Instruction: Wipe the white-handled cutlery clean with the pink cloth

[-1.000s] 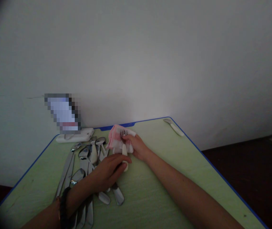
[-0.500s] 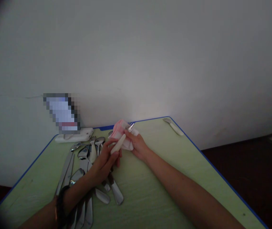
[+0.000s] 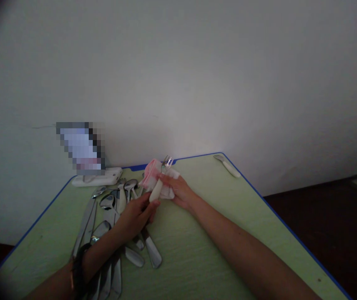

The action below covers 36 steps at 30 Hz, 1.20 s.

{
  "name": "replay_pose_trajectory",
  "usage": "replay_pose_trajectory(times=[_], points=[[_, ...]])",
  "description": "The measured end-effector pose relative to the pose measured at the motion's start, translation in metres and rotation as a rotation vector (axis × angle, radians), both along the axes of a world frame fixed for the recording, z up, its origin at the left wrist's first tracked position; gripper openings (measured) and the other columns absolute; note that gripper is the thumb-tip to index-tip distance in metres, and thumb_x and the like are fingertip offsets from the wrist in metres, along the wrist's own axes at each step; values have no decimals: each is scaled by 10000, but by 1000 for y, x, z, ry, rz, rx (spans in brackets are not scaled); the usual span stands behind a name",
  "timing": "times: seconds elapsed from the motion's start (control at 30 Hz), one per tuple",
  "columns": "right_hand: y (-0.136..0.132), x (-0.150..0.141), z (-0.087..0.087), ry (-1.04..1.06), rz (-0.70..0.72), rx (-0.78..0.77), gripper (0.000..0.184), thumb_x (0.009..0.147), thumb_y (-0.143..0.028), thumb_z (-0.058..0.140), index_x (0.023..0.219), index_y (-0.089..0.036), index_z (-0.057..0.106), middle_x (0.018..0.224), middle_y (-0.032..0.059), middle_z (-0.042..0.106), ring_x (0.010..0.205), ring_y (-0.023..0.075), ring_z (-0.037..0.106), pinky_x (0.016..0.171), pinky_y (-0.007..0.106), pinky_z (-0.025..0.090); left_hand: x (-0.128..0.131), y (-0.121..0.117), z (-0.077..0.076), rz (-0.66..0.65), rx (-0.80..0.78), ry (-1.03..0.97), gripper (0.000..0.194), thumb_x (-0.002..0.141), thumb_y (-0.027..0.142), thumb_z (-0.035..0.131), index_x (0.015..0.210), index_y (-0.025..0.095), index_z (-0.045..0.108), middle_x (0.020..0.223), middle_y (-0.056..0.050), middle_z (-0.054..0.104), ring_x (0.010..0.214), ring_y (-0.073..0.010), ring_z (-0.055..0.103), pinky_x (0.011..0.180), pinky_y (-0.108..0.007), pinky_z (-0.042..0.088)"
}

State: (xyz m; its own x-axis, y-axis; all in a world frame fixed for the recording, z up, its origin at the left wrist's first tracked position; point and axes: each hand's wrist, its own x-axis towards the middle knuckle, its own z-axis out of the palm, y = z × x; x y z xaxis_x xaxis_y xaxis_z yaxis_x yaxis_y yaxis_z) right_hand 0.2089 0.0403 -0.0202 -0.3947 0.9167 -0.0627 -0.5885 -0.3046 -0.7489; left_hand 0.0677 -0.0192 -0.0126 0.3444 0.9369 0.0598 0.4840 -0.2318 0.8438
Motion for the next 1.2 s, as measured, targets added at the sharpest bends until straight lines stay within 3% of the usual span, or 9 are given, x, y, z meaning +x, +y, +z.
replay_pose_trajectory(times=[0.1,0.33,0.67,0.97,1.2], points=[[0,-1,1,16,-22,-20,307,596,-273,756,845,-142,634,708,9,681,610,114,609,625,238,492,0,0,0,-10,13,-2,351,884,445,365,678,178,465,490,49,480,450,-99,466,471,-209,341],[4,0,-4,29,-42,-20,286,606,-292,757,797,-130,618,663,-3,664,561,100,587,568,223,482,-1,0,-3,-9,8,-49,341,916,416,269,831,175,496,492,56,489,442,-107,455,475,-212,341],[-3,4,1,6,185,60,354,590,-266,766,893,-142,634,770,27,684,667,120,616,598,217,481,2,-1,2,7,52,45,297,892,398,347,699,196,447,496,49,500,462,-116,476,509,-221,349],[-1,4,-3,52,161,29,314,585,-227,778,844,-135,627,712,-3,669,647,88,602,668,209,488,1,0,0,33,63,51,307,879,402,384,655,199,439,483,53,492,460,-112,470,513,-216,356],[1,4,-6,6,180,3,306,615,-289,757,825,-126,607,663,-7,644,531,77,554,451,173,426,-1,-2,-4,-47,-15,-55,507,926,437,196,605,186,497,500,14,522,468,-119,486,511,-226,377]])
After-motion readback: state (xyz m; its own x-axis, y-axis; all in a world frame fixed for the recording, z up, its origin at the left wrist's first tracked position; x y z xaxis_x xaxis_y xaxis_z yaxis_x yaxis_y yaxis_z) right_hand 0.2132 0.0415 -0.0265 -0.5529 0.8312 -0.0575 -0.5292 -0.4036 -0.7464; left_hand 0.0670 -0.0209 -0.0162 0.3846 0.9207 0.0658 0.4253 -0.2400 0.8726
